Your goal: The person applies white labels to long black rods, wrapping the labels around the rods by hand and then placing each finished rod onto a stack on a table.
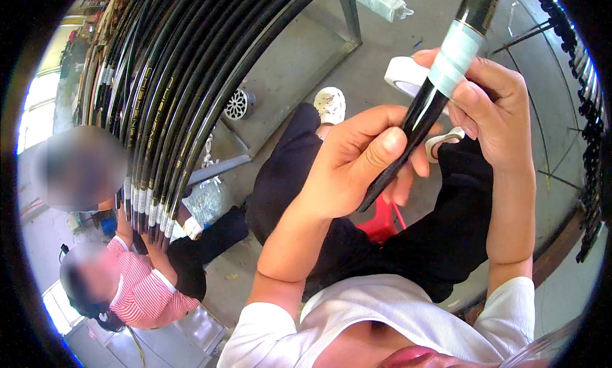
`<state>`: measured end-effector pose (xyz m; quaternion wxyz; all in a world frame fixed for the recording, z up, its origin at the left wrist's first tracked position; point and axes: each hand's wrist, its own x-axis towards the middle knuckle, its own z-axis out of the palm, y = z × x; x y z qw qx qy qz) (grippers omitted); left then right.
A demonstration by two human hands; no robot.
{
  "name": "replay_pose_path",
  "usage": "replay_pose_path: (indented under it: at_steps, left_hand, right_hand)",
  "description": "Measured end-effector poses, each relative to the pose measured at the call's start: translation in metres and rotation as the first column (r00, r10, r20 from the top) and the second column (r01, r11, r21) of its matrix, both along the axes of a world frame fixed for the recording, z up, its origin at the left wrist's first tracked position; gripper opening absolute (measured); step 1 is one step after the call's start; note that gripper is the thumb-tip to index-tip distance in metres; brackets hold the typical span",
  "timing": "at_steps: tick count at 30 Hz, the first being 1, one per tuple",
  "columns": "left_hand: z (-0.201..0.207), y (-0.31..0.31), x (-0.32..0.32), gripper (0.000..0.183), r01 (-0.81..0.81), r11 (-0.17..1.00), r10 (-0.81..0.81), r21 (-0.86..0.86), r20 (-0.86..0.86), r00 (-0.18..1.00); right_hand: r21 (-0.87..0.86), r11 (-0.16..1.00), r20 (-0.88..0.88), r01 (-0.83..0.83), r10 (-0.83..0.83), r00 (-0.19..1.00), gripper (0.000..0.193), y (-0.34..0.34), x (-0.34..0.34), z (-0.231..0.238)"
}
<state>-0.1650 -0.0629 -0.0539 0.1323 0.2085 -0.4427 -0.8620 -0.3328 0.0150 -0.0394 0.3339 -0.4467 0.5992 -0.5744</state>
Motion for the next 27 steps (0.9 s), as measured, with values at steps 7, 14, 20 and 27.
replay_pose_path:
  at_steps: [7,14,20,27]
  left_hand:
    - [-0.008,0.007,-0.001,0.04,-0.138,0.947,0.151,-0.29,0.023,0.988]
    - [-0.015,0.009,-0.001,0.045,-0.185,0.916,0.17,-0.356,-0.074,0.983]
    - [0.0,0.0,-0.001,0.048,-0.001,0.998,0.002,0.057,-0.026,1.0]
    - [-0.011,0.007,-0.002,0.056,-0.164,0.935,0.166,-0.316,-0.022,0.986]
  right_hand:
    - [0.008,0.998,-0.051,0.061,-0.06,0.997,0.037,-0.003,0.004,-0.003]
    - [0.047,0.997,-0.028,0.057,-0.055,0.998,0.036,-0.006,0.005,-0.005]
    - [0.029,0.999,-0.026,0.027,-0.026,0.999,0.039,-0.002,0.002,0.0]
    - [0.022,0.992,-0.072,0.125,-0.124,0.99,0.039,-0.005,0.007,-0.004]
